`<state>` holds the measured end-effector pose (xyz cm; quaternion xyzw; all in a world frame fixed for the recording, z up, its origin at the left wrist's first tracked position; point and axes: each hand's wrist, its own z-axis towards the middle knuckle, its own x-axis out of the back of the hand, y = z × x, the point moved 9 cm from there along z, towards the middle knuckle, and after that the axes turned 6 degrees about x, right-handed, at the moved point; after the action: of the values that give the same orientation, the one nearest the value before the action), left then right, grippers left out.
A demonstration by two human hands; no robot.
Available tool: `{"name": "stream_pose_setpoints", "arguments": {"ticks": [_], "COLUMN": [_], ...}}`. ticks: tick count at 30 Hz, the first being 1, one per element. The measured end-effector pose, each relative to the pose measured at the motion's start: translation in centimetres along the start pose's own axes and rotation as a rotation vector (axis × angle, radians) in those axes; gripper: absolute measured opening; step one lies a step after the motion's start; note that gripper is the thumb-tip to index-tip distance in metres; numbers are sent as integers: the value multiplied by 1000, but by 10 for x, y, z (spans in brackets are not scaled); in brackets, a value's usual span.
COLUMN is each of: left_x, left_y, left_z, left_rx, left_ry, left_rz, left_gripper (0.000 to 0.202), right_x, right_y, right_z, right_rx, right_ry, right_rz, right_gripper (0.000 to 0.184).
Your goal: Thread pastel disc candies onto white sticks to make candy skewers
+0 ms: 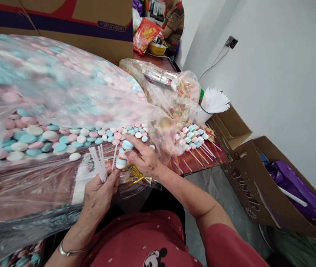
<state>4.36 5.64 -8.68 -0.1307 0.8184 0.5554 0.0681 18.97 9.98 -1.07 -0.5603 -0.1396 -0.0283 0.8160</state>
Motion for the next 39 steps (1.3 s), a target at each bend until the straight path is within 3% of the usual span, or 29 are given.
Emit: {"name": "stream_pose_setpoints", "arguments": {"ticks": [4,7,10,12,15,18,20,23,26,30,32,37,39], "left_x": [-8,-6,-6,-6,-9,-12,-14,-15,-16,-14,-14,-12,-12], "left_y": [2,3,7,9,11,12,13,14,14,16,16,10,8], "left_z": [0,0,-1,-1,-1,0,0,0,1,2,3,4,3], "left_rx": [-26,-24,-37,-40,-26,-16,-17,-19,-14,-44,-52,-10,6], "left_ry": [-112,-104,-68,-45,-36,-62,-88,-107,-92,-61,-61,-76,-78], "left_rz": [75,50,6,-14,-36,-24,-27,-37,-28,-40,-45,-15,-8], "left_gripper": [25,28,30,30,33,37,41,43,40,37,36,34,33], "right_x": [-5,7,49,102,183,221,226,214,211,223,218,166,161], "right_y": [10,-2,-37,-63,-84,-58,-30,1,8,-19,-38,-76,-80], "right_z": [-5,-13,-25,-36,-49,-40,-32,-25,-26,-39,-48,-57,-53], "right_rx": [-155,-163,-58,59,112,-8,-50,-22,45,147,206,397,416], "right_ry": [201,325,355,442,563,389,232,62,65,321,410,346,343], "right_rz": [429,519,443,190,-448,-950,-1120,-1235,-1293,-1271,-1215,-1100,-1086], "right_gripper": [77,58,42,42,50,49,45,42,40,37,35,26,24]}}
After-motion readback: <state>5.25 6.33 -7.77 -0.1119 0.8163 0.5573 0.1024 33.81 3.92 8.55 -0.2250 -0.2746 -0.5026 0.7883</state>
